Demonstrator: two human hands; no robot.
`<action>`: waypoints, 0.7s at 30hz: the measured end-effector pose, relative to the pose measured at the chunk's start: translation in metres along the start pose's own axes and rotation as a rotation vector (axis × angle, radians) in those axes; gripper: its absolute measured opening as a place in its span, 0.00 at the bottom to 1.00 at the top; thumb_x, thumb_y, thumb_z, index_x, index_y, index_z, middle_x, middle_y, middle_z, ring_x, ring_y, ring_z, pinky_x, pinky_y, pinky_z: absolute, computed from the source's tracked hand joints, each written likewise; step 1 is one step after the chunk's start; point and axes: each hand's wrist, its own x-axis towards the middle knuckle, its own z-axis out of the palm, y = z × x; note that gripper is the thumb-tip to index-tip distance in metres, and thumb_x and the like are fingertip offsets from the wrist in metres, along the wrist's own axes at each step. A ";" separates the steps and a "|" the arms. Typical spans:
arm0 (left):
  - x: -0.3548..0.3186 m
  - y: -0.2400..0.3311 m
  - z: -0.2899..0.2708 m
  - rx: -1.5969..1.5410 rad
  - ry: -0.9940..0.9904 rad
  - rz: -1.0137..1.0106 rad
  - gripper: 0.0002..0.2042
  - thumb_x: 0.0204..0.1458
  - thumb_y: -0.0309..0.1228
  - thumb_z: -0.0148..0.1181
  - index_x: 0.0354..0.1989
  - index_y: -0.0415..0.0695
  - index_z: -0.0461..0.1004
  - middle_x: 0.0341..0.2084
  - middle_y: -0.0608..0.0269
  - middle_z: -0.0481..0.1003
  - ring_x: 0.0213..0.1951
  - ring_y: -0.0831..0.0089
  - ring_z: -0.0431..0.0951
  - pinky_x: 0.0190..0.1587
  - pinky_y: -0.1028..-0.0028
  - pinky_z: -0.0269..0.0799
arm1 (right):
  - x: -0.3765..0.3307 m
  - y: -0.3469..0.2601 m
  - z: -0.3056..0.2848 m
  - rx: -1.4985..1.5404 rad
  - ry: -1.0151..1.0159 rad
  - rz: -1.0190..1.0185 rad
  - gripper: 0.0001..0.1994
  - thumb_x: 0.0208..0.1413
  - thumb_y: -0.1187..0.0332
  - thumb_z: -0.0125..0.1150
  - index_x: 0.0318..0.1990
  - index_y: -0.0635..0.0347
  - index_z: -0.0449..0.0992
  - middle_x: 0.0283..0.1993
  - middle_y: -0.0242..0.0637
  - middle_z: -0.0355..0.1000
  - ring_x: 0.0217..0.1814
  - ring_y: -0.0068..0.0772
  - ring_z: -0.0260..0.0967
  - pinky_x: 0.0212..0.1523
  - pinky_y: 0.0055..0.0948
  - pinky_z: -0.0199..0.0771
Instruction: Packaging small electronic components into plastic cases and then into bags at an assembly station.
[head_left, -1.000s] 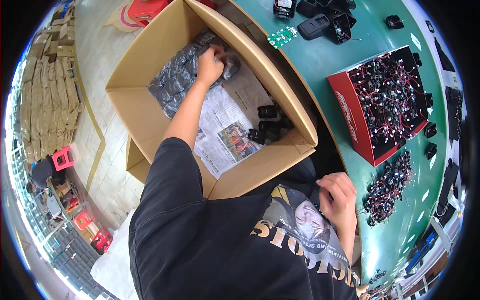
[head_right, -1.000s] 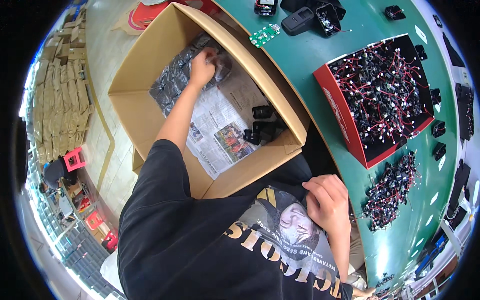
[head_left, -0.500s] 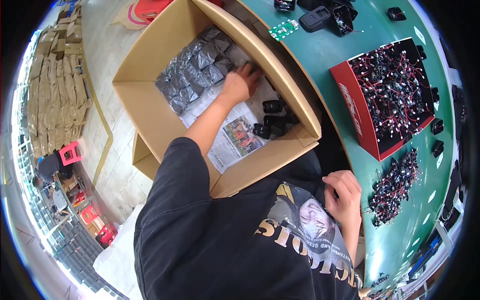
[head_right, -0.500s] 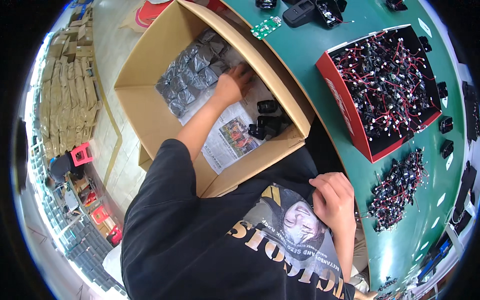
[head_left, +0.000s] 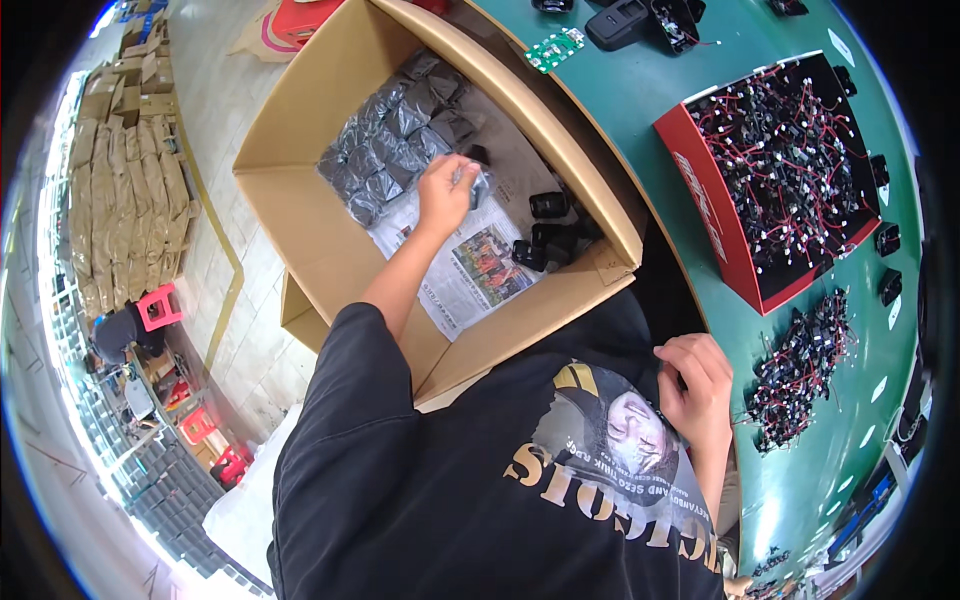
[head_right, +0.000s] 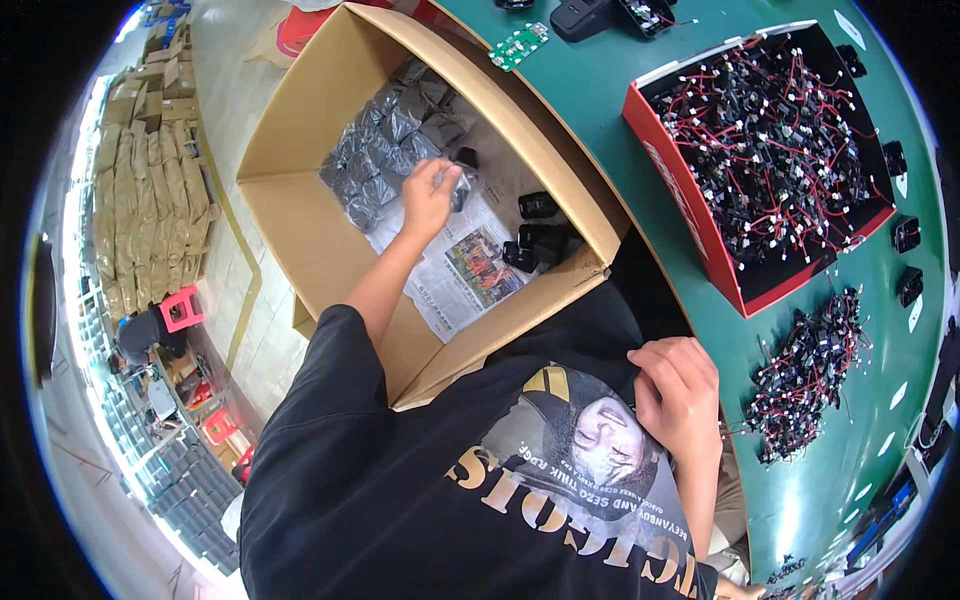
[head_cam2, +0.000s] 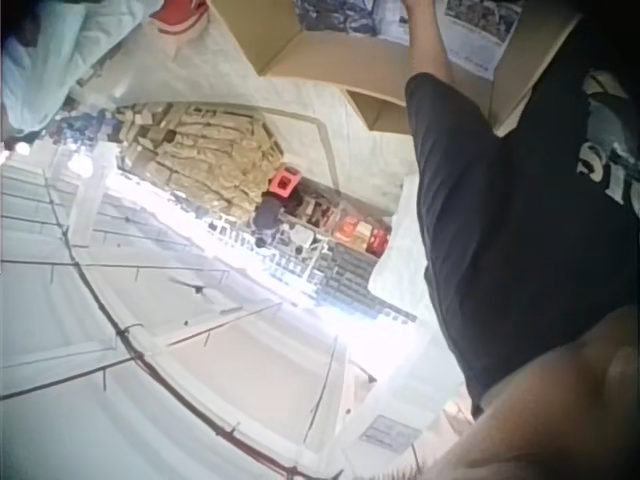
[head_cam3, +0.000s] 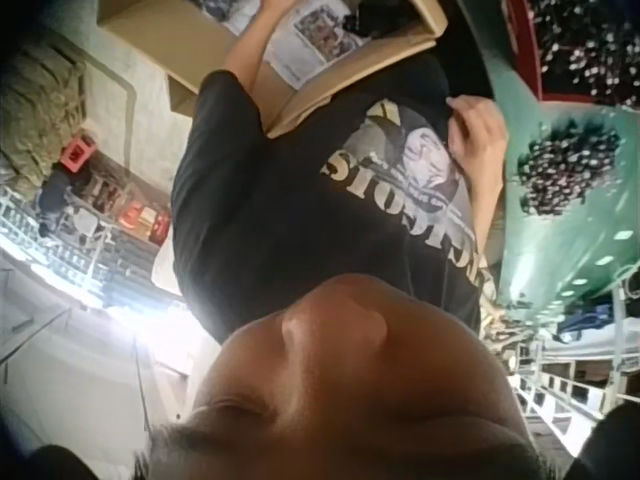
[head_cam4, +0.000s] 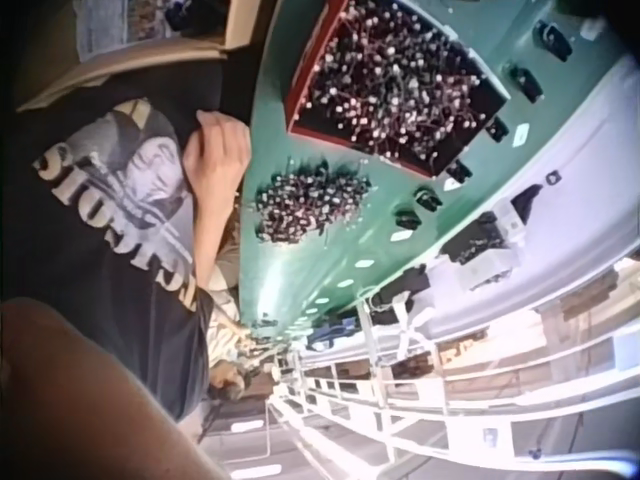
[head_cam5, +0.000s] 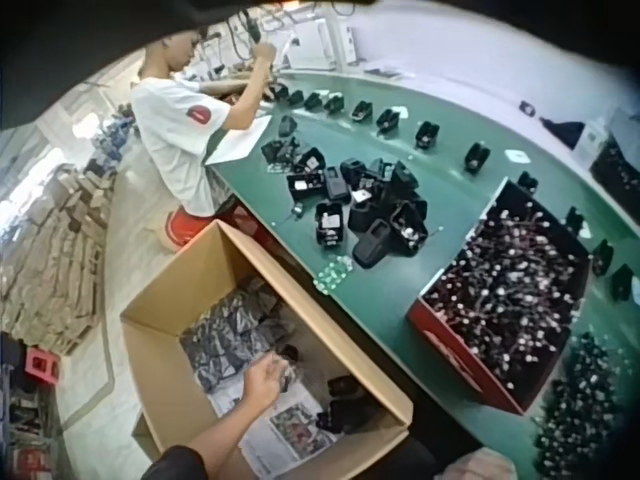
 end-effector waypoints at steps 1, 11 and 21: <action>0.001 -0.004 -0.007 0.058 0.023 0.122 0.04 0.52 0.26 0.59 0.34 0.41 0.78 0.29 0.63 0.76 0.33 0.65 0.73 0.38 0.73 0.69 | 0.000 0.001 0.000 0.004 -0.007 -0.009 0.14 0.34 0.85 0.59 0.33 0.63 0.76 0.34 0.37 0.74 0.32 0.39 0.69 0.36 0.31 0.70; 0.050 0.012 -0.040 -0.341 0.073 -0.509 0.06 0.49 0.30 0.64 0.29 0.40 0.76 0.24 0.57 0.76 0.27 0.58 0.75 0.35 0.66 0.72 | -0.004 0.010 -0.004 0.005 0.005 0.009 0.14 0.34 0.85 0.59 0.33 0.63 0.76 0.34 0.37 0.74 0.32 0.39 0.69 0.38 0.31 0.71; 0.072 -0.040 0.006 0.883 -0.211 0.330 0.08 0.51 0.29 0.54 0.37 0.45 0.79 0.41 0.58 0.77 0.32 0.50 0.78 0.38 0.60 0.73 | -0.009 0.007 -0.008 0.004 -0.002 0.011 0.13 0.34 0.85 0.59 0.32 0.63 0.76 0.34 0.37 0.74 0.33 0.39 0.69 0.38 0.31 0.71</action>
